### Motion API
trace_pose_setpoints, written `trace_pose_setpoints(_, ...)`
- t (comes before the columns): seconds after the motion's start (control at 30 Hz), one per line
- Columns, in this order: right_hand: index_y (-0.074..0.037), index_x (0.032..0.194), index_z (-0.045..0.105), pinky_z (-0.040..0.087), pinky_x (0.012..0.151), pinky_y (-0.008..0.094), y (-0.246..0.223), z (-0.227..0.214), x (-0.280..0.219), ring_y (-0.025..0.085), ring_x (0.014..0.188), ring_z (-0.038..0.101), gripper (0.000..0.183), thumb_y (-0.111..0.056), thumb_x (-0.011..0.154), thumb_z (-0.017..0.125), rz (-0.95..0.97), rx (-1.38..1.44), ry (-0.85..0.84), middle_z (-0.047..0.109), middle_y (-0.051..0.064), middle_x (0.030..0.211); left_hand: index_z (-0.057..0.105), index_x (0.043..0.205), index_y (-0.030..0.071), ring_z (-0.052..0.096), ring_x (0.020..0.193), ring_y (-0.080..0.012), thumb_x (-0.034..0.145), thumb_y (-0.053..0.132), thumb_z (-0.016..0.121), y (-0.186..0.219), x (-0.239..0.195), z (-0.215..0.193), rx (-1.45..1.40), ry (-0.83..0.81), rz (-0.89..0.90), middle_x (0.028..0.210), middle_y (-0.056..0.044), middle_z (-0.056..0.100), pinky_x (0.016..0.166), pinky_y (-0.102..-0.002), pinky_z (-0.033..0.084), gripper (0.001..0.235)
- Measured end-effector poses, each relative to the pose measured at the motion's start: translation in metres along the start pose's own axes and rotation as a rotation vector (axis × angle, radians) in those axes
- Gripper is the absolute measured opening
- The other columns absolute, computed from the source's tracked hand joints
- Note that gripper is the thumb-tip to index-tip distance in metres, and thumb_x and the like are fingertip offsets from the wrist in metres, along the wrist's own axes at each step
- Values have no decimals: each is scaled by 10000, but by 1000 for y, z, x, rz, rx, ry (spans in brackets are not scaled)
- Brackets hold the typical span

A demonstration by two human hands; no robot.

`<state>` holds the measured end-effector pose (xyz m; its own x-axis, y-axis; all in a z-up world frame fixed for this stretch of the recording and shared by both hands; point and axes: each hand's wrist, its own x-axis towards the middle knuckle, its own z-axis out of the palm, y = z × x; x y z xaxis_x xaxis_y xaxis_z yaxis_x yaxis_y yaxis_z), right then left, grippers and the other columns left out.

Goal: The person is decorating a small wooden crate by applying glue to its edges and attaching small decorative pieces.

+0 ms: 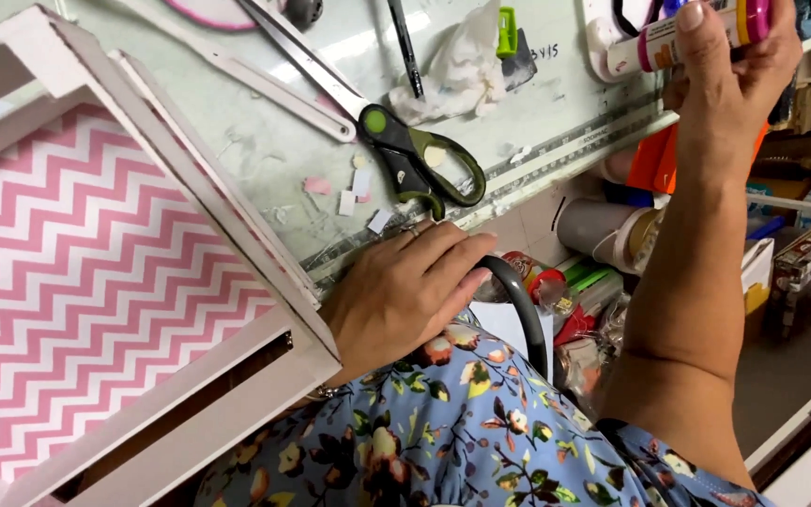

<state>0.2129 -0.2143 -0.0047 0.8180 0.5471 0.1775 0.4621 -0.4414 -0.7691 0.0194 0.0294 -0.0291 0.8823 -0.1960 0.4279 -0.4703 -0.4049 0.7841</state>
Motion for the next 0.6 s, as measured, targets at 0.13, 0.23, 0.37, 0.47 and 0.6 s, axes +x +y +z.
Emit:
trace_pose_setpoints(0.13, -44, 1306, 408, 328, 520, 341, 2, 2, 1, 178, 569, 341, 312, -242, 1091, 516, -14, -69, 51, 364, 103, 782, 545, 1070, -7, 561, 822, -227, 909, 107, 592, -1, -2, 2, 17, 12, 3, 956, -106, 561, 687, -315, 487, 203)
trace_pose_setpoints(0.23, -46, 1317, 405, 317, 530, 346, -1, 5, 2, 179, 571, 341, 317, -233, 1089, 523, -25, -59, 53, 371, 106, 774, 545, 1064, -2, 559, 825, -225, 911, 110, 589, -1, -1, 2, 23, 17, 4, 953, -102, 558, 683, -316, 484, 194)
trace_pose_setpoints(0.37, -52, 1266, 408, 299, 510, 331, -4, 7, 2, 169, 559, 322, 273, -216, 1087, 531, -12, -42, 68, 345, 94, 765, 539, 1065, -11, 548, 828, -231, 913, 108, 579, -1, -1, 2, 8, 3, 6, 952, -108, 551, 693, -322, 479, 197)
trace_pose_setpoints(0.47, -47, 1253, 435, 338, 509, 328, 0, 4, 4, 176, 556, 359, 260, -232, 1091, 522, -33, -37, 44, 387, 96, 764, 547, 1056, -5, 549, 811, -226, 913, 106, 578, 0, -1, 2, 18, 19, 6, 942, -99, 553, 679, -323, 476, 183)
trace_pose_setpoints(0.6, -195, 1381, 363, 258, 539, 320, 21, -6, -5, 142, 585, 265, 298, -250, 1116, 490, 91, 75, 49, 315, 78, 796, 549, 1050, 1, 554, 810, -223, 912, 103, 577, 0, -1, 1, 20, 21, 2, 950, -93, 554, 673, -321, 482, 174)
